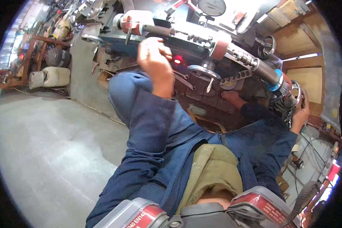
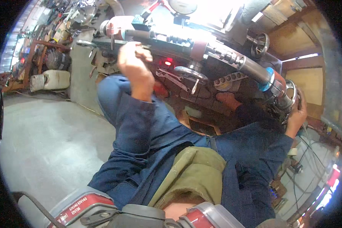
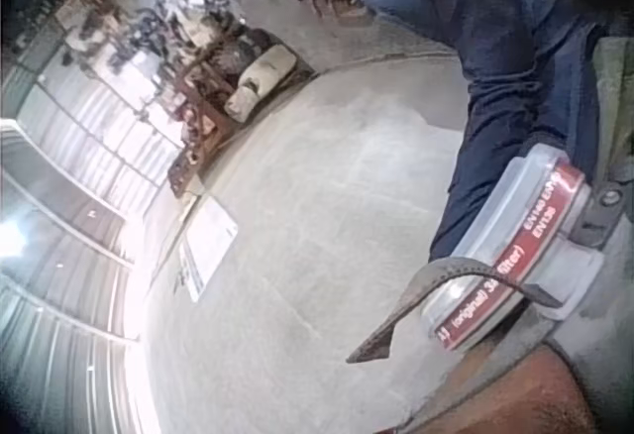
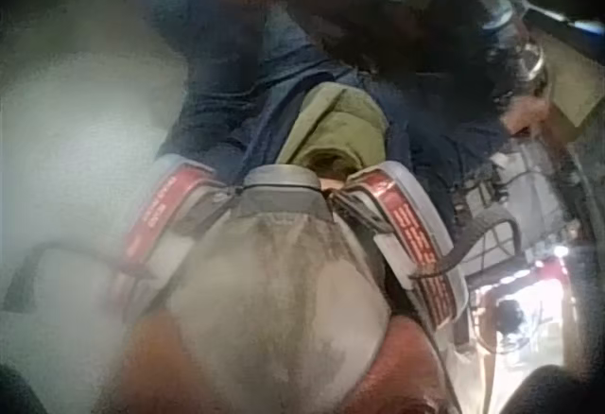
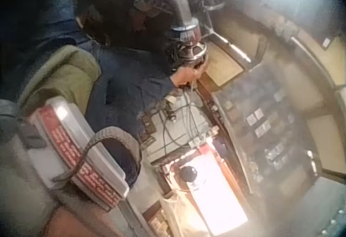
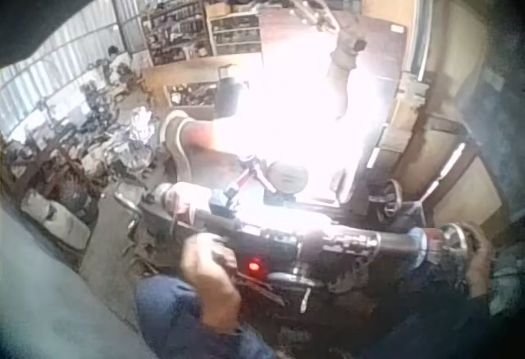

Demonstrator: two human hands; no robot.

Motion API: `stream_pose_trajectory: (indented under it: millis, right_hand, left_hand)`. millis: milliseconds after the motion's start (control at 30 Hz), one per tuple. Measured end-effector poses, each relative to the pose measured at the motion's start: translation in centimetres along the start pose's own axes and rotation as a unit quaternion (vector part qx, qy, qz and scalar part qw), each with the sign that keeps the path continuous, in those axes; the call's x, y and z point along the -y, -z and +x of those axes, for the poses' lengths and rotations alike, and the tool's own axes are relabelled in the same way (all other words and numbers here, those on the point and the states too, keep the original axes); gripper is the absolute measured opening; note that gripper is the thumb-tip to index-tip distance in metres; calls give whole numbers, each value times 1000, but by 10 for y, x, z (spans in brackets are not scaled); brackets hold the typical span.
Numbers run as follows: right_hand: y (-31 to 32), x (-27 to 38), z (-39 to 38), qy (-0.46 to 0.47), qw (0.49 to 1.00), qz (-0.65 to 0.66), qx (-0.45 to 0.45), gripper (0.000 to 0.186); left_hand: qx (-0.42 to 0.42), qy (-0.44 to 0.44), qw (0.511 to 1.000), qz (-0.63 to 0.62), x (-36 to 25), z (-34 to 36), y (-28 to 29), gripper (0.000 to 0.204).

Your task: The person works on a metal workpiece held in a lathe, using a dial indicator to check alignment, turning a handle to move the carriage, and handling a small screwdriver and a metal rod.

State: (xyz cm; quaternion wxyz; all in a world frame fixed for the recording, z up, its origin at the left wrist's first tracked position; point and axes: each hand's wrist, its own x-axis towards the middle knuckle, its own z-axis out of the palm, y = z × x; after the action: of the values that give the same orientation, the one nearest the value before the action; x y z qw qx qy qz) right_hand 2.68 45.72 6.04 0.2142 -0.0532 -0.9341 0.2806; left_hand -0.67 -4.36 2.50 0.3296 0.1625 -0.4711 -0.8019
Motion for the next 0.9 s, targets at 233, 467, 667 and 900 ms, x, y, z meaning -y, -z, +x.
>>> stream_pose_trajectory:
  millis: [233, 467, 667, 900]
  right_hand:
    - [-21, -81, 18, -69, 994, 28, 83, 36]
    - [36, -28, -6, -94, 961, 30, 258, 31]
    - [3, -22, 30, -80, 992, 74, 58, 24]
    - [16, -57, 4, -60, 948, -37, 309, 31]
  left_hand:
    - [44, 404, 914, -18, 48, -16, -20, 16]
    - [68, 392, 917, -6, 41, -17, -19, 17]
    - [51, 371, 927, -5, 46, -22, -27, 18]
    - [11, 78, 996, -46, 43, -28, -26, 7]
